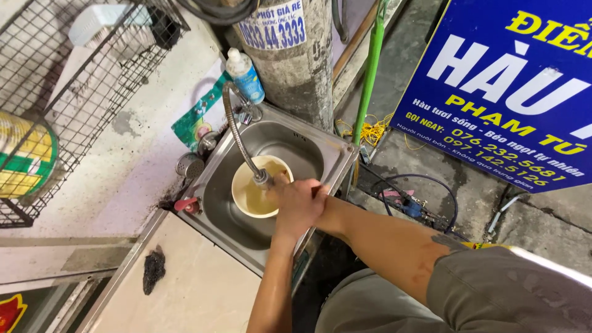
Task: The recorder washes their hands, slices several pineapples on a cutting board, places the slices into a bucket, and then thoroughly washes out an empty bucket at the sink.
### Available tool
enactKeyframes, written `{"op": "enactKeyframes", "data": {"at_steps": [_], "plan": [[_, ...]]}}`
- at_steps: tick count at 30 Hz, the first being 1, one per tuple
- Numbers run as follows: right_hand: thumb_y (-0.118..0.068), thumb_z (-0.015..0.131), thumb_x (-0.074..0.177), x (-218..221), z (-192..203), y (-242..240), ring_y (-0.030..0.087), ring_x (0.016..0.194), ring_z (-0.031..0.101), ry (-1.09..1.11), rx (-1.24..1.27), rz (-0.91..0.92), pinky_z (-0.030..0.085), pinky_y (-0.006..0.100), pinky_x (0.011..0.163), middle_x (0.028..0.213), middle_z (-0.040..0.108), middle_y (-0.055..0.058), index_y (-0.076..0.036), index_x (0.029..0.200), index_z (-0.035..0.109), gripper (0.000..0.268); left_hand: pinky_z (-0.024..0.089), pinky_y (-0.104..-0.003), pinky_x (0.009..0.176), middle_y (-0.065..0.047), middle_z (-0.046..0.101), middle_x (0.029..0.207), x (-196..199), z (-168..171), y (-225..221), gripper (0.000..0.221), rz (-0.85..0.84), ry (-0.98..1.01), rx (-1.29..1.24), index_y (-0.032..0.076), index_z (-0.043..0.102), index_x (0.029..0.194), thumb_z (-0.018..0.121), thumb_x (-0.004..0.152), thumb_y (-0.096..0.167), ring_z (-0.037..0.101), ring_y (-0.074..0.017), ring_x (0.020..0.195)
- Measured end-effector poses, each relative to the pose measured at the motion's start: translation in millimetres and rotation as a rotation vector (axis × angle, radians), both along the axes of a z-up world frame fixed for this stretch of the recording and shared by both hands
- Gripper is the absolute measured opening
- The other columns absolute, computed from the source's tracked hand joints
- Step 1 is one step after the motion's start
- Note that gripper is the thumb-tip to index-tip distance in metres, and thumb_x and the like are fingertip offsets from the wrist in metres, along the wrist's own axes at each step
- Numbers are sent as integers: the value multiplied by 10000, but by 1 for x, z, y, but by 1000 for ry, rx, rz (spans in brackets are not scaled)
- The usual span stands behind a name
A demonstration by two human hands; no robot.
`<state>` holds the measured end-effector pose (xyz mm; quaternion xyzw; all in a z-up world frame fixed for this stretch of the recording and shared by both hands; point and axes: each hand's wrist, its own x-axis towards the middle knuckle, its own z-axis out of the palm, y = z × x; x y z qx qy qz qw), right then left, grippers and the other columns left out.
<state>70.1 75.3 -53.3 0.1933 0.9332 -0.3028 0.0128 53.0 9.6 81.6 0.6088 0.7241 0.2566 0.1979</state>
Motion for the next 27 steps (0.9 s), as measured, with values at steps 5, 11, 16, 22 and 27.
{"op": "enactKeyframes", "data": {"at_steps": [5, 11, 16, 22, 27], "plan": [[-278, 626, 873, -31, -15, 13, 390, 900, 681, -19, 72, 48, 451, 545, 905, 859, 748, 145, -80, 832, 752, 238, 563, -441, 838, -178, 764, 882, -13, -8, -8, 421, -26, -450, -153, 18, 722, 997, 674, 888, 422, 739, -333, 845], [-278, 630, 870, -44, -36, 20, 390, 889, 680, -45, 147, 103, 442, 556, 911, 836, 749, 135, -86, 807, 757, 239, 457, -482, 1028, -206, 713, 1192, -57, -84, -22, 332, -79, -36, 380, 68, 728, 1075, 511, 1072, 321, 632, -423, 1173], [-278, 633, 867, -44, -40, 36, 391, 881, 679, -70, 213, 146, 435, 565, 917, 817, 751, 127, -90, 786, 761, 241, 400, -485, 1127, -160, 731, 1162, -77, -88, -40, 424, 272, 101, 27, 124, 691, 1315, 506, 990, 323, 675, -348, 1075], [-278, 677, 848, -32, -31, 46, 376, 900, 718, 80, 220, 134, 539, 459, 907, 855, 737, 177, -88, 953, 765, 234, 514, -411, 1010, -164, 727, 1205, -119, -168, -37, 461, 603, -348, -12, 129, 691, 1332, 540, 1037, 449, 665, -309, 1154], [-357, 678, 892, -40, -44, 48, 365, 1018, 735, -130, -40, -193, 560, 447, 946, 1008, 753, 192, -58, 979, 770, 325, 465, -386, 982, 6, 698, 1180, -160, -281, -3, 438, 783, -1668, 89, 182, 586, 1359, 456, 1036, 448, 630, -183, 1016]]}}
